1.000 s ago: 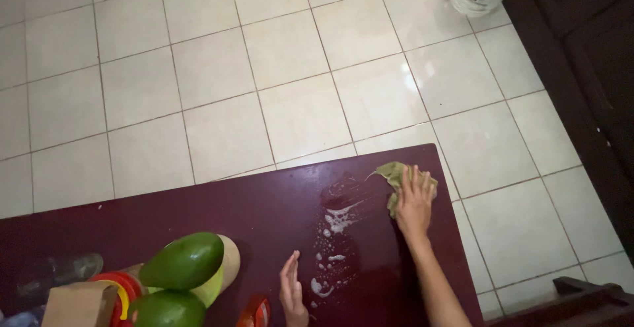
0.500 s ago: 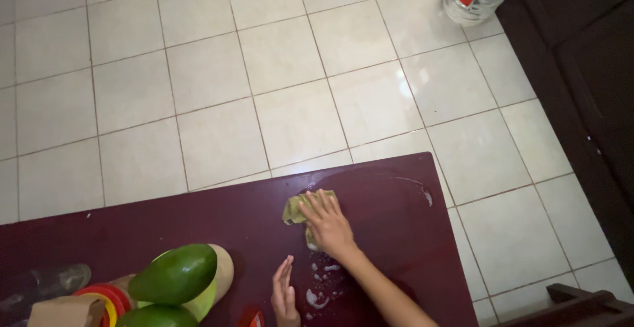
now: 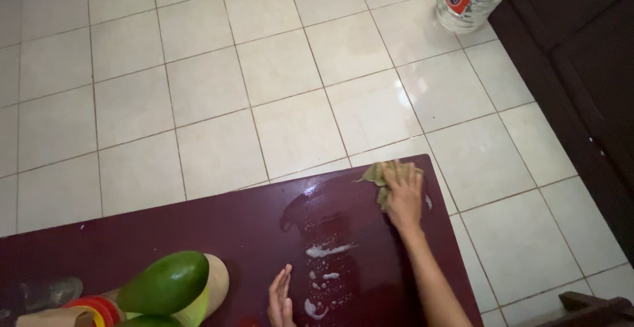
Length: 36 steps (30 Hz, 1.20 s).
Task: The person cleans a table by spraying cleaning solution onto the tabletop with a spray bottle and wiping the surface with a cloth.
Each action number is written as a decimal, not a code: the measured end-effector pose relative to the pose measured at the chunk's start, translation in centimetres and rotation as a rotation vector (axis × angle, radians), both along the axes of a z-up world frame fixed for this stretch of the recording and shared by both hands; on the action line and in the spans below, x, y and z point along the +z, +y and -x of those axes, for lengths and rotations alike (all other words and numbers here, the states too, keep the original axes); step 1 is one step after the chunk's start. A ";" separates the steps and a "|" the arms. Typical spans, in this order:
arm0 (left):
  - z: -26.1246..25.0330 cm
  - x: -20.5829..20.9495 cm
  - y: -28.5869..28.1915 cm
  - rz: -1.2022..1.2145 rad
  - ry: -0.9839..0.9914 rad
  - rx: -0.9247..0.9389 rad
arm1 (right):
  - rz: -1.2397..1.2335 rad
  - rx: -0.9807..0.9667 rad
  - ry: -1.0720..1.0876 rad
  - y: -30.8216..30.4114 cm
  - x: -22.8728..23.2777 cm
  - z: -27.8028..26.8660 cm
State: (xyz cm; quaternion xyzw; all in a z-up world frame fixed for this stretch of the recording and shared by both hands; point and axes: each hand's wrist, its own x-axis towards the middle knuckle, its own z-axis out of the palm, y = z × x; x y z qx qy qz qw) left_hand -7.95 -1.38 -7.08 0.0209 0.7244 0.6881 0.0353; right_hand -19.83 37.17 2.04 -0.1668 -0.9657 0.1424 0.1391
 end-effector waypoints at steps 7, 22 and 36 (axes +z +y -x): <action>0.8 1.5 0.4 -0.030 0.060 -0.039 | 0.013 0.305 -0.119 -10.3 2.1 4.4; 1.6 6.9 1.7 0.011 0.040 -0.020 | 0.091 0.275 0.093 -9.5 3.0 3.0; 1.7 7.9 1.9 0.031 0.013 -0.004 | -0.116 -0.041 0.081 1.0 -1.6 1.4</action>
